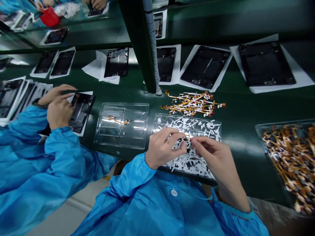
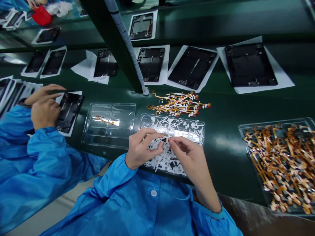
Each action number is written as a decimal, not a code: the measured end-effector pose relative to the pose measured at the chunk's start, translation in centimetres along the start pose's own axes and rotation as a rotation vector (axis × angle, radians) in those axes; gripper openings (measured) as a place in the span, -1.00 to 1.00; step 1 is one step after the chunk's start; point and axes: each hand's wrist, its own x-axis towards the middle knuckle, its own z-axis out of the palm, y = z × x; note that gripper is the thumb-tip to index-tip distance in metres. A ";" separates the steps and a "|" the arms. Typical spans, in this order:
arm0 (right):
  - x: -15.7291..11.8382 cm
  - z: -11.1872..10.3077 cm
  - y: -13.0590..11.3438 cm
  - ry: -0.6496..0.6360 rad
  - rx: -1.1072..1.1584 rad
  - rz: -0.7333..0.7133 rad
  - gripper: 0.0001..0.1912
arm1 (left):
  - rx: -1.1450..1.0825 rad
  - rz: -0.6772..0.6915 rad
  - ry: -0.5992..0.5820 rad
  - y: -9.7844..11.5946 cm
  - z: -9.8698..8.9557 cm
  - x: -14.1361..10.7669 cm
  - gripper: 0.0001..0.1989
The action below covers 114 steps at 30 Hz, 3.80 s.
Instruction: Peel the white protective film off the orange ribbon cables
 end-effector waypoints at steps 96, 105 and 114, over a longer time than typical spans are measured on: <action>-0.6 -5.9 -1.1 -0.207 -0.513 -0.487 -0.44 | -0.724 -0.558 -0.359 4.3 1.9 1.0 -0.97; -1.1 -6.2 0.4 -0.045 -0.675 -0.624 -0.52 | -0.662 -0.503 -0.300 4.7 2.5 0.6 -0.87; -1.7 -5.1 0.1 0.124 -0.725 -0.764 -0.57 | -0.384 -0.328 -0.291 4.5 1.7 1.0 -0.90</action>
